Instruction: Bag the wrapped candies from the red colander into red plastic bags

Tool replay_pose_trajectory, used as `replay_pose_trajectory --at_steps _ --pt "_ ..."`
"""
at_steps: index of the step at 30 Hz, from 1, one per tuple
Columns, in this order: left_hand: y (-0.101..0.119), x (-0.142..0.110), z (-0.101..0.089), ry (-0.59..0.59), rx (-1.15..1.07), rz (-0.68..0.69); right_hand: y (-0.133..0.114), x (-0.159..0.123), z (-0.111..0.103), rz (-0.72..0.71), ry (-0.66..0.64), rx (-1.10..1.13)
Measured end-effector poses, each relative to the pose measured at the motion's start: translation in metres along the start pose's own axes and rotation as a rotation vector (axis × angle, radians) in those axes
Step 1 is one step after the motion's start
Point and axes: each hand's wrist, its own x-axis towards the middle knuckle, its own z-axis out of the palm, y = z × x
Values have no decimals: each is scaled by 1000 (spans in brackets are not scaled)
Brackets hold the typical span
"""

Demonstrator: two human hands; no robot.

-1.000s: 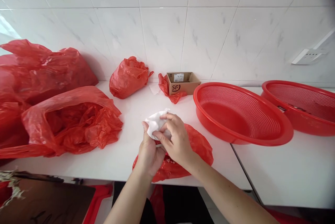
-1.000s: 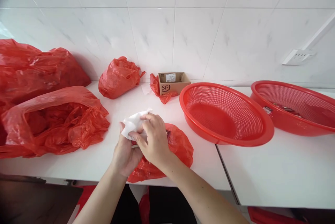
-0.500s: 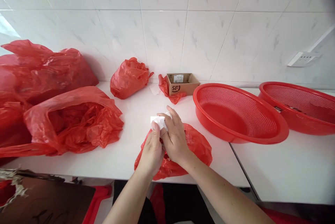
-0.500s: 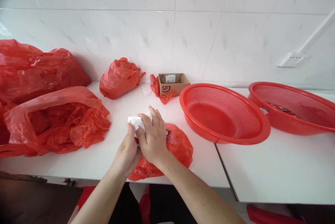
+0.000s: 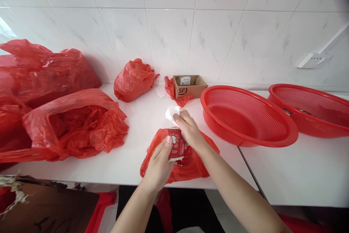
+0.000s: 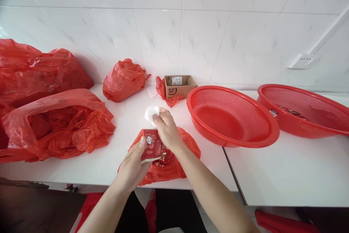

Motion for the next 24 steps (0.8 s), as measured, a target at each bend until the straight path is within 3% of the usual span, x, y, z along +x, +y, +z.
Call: replay_pose_trajectory --at_steps 3,5,9,11,15,20,24 --pt "12 -1 1 -4 -256 -66 -9 0 -15 48 59 94" --pt "19 -1 2 -8 -362 -79 -19 -12 -18 -47 58 29" --pt "23 4 5 6 -475 -30 -31 -45 -1 -405 -194 -404" --pt "20 7 8 10 -495 -4 -30 -53 11 -482 -265 -594" --pt "14 10 17 20 -427 25 -26 -45 23 -347 -234 -635" --pt "9 7 28 2 -275 52 -28 -26 19 -160 -225 -494" --pt "4 3 26 -12 -212 33 -24 -16 18 -66 -239 -475"
